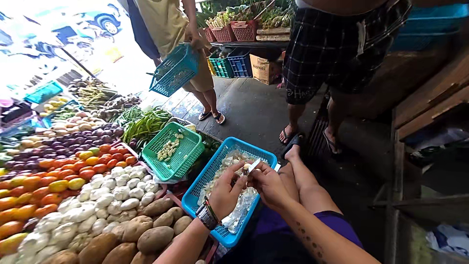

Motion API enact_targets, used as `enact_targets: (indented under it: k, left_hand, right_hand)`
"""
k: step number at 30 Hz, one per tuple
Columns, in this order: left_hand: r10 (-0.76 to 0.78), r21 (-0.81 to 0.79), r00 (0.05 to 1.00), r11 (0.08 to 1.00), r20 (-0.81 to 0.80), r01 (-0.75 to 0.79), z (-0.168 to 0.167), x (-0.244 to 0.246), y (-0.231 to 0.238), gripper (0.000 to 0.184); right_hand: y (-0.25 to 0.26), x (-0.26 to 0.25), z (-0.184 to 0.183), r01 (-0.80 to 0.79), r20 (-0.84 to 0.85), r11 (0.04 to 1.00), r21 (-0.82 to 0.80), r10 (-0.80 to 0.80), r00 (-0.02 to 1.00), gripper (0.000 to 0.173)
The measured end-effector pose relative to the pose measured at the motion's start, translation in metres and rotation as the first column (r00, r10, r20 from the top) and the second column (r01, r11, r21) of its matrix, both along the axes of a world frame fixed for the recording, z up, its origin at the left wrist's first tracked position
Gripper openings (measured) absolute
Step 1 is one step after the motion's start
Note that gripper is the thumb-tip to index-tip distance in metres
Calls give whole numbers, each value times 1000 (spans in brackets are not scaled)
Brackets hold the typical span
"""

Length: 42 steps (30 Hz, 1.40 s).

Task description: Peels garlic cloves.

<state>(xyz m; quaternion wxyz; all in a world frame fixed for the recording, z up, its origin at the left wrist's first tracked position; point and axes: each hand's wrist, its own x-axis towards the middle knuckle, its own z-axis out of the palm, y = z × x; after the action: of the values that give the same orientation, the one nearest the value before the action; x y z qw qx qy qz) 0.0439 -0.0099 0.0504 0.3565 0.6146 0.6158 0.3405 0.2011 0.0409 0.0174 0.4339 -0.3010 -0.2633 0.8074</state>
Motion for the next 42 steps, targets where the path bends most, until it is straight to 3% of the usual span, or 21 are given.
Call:
enact_targets:
  k: [16,24,28,32,35,38,42]
  left_hand:
    - [24,81,1000,996,14,-25,-12,7,-2,40]
    - [53,154,975,984,215,-88,-18,14,-4,32]
    - [78,187,951,973,298,-138,-16,14,-3,24]
    - [51,238,951,963,305,-128,-14,16,-4,19]
    - [76,166,916,974,394,-152,-9,19,-3,19]
    - [227,-78,790,972,570,-224,1,16,3,21]
    - [325,-181,748,945,579,-272,1,-1,8,21]
  right_hand:
    - [1,1,-8,59,-3,998,-24,-59,998,12]
    - [0,3,-6,56,40,997,47,-58,998,15]
    - [0,1,-6,4,1,994,107,-4,1000,14]
    - [8,11,-14,-114,-159,985,127,133,978,6]
    - [13,16,-21,-188,-265,972,139,220,939,6]
    - [16,20,-25,-262,-334,930,258,340,879,12]
    - [16,26,-22,-310,-364,907,285,402,840,24]
